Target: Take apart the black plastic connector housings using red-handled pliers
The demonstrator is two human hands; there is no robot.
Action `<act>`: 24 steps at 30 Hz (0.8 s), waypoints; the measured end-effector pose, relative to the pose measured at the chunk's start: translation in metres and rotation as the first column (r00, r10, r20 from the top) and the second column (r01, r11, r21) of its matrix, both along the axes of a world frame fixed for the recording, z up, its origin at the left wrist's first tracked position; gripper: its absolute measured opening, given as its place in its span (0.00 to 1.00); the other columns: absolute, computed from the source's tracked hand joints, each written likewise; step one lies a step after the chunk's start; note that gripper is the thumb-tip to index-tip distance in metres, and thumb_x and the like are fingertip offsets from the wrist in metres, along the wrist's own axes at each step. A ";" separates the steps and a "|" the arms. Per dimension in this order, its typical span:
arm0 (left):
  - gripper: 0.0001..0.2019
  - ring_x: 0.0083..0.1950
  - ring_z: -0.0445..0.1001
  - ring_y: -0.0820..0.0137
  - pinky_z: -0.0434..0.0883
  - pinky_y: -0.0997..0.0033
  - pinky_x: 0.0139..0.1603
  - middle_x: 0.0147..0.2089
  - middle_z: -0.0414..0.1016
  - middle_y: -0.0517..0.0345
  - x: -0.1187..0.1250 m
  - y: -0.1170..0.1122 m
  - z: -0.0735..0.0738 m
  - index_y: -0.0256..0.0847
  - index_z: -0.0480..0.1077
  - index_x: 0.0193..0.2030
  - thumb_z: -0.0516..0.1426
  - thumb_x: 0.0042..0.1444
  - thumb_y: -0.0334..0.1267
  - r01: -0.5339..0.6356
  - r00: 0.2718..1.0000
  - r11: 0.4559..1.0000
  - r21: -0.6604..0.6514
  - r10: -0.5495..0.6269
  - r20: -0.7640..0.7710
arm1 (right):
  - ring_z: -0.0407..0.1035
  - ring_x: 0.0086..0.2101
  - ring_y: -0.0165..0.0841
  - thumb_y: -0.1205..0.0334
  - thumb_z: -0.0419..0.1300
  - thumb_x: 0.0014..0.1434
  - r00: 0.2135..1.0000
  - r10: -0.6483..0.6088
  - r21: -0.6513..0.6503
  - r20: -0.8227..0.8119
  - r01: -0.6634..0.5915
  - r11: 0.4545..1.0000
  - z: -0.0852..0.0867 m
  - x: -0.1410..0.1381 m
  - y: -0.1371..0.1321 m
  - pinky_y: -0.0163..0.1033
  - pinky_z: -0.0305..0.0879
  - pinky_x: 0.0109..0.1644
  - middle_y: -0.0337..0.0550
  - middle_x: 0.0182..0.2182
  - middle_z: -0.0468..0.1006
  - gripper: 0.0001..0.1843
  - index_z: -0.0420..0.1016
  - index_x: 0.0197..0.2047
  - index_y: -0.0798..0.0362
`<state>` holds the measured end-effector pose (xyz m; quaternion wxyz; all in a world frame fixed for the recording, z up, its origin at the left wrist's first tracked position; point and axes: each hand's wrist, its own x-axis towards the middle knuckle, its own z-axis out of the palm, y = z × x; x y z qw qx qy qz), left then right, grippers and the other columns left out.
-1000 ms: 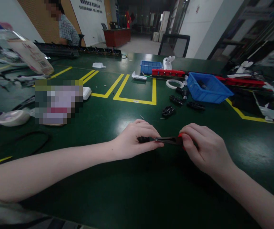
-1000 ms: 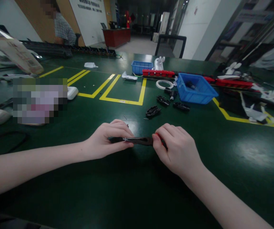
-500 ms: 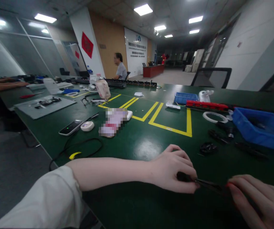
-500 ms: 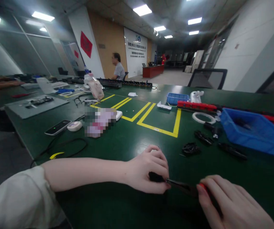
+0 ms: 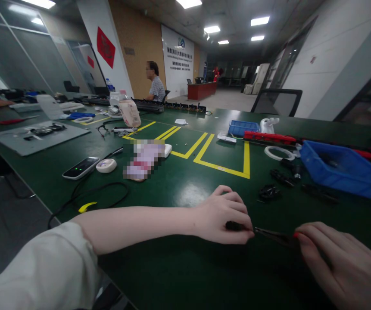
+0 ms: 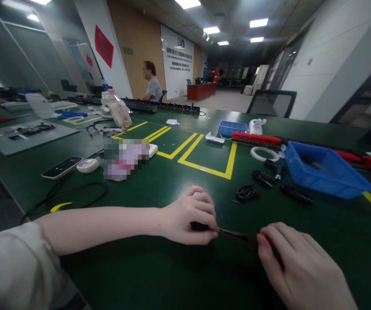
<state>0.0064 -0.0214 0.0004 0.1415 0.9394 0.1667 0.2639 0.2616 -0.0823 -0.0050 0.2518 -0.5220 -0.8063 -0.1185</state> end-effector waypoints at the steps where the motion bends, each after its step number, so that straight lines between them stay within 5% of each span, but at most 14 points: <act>1: 0.09 0.48 0.70 0.69 0.56 0.65 0.55 0.37 0.76 0.62 -0.001 0.001 0.001 0.42 0.73 0.35 0.55 0.60 0.42 0.009 1.000 1.000 -0.001 -0.009 0.000 | 0.72 0.28 0.44 0.54 0.51 0.60 1.000 0.004 0.023 0.005 -0.004 1.000 0.001 0.000 0.001 0.48 0.67 0.30 0.50 0.31 0.78 0.11 0.72 0.32 0.45; 4: 0.11 0.51 0.69 0.67 0.59 0.67 0.55 0.45 0.75 0.57 -0.004 0.004 0.007 0.41 0.72 0.42 0.56 0.59 0.44 0.025 0.999 0.999 -0.021 -0.026 -0.028 | 0.73 0.27 0.42 0.54 0.52 0.60 0.998 0.054 0.010 0.041 -0.054 0.998 0.002 0.003 0.004 0.45 0.68 0.28 0.47 0.30 0.78 0.10 0.72 0.32 0.46; 8: 0.34 0.58 0.64 0.59 0.60 0.62 0.57 0.59 0.65 0.46 -0.013 0.015 0.010 0.37 0.62 0.59 0.61 0.50 0.54 0.012 0.993 0.999 -0.050 -0.018 -0.116 | 0.73 0.26 0.40 0.56 0.53 0.60 0.995 0.070 -0.019 0.075 -0.069 0.997 0.003 0.009 0.006 0.42 0.68 0.26 0.47 0.29 0.78 0.09 0.72 0.32 0.47; 11: 0.44 0.60 0.62 0.54 0.58 0.56 0.59 0.62 0.61 0.41 -0.018 0.024 0.005 0.34 0.56 0.64 0.63 0.45 0.56 0.009 0.977 0.999 -0.036 -0.016 -0.210 | 0.72 0.25 0.38 0.56 0.51 0.61 0.996 0.069 -0.042 0.048 -0.067 0.997 0.003 0.006 0.004 0.41 0.66 0.26 0.47 0.28 0.77 0.11 0.73 0.32 0.48; 14: 0.43 0.57 0.64 0.54 0.61 0.57 0.56 0.59 0.64 0.41 -0.018 0.028 0.000 0.34 0.55 0.64 0.62 0.46 0.57 -0.002 0.970 0.998 -0.059 -0.012 -0.243 | 0.71 0.26 0.37 0.55 0.48 0.64 0.999 -0.017 -0.081 -0.040 0.013 0.997 0.004 -0.002 0.002 0.41 0.65 0.28 0.46 0.28 0.76 0.16 0.72 0.31 0.49; 18: 0.39 0.54 0.66 0.55 0.63 0.57 0.54 0.55 0.66 0.42 -0.015 0.027 -0.002 0.34 0.58 0.62 0.63 0.48 0.55 -0.013 0.975 0.996 -0.092 -0.007 -0.223 | 0.67 0.23 0.32 0.52 0.43 0.65 0.995 0.048 -0.153 -0.085 -0.060 0.986 0.008 -0.014 -0.001 0.37 0.62 0.25 0.41 0.24 0.72 0.21 0.70 0.28 0.50; 24: 0.38 0.52 0.66 0.58 0.66 0.61 0.54 0.54 0.66 0.42 -0.007 0.011 0.000 0.31 0.58 0.62 0.63 0.48 0.51 0.124 0.984 0.975 -0.186 -0.146 -0.106 | 0.65 0.22 0.30 0.54 0.42 0.66 0.989 0.038 -0.226 -0.145 -0.071 0.971 0.012 -0.022 -0.004 0.36 0.59 0.25 0.40 0.23 0.71 0.21 0.68 0.27 0.50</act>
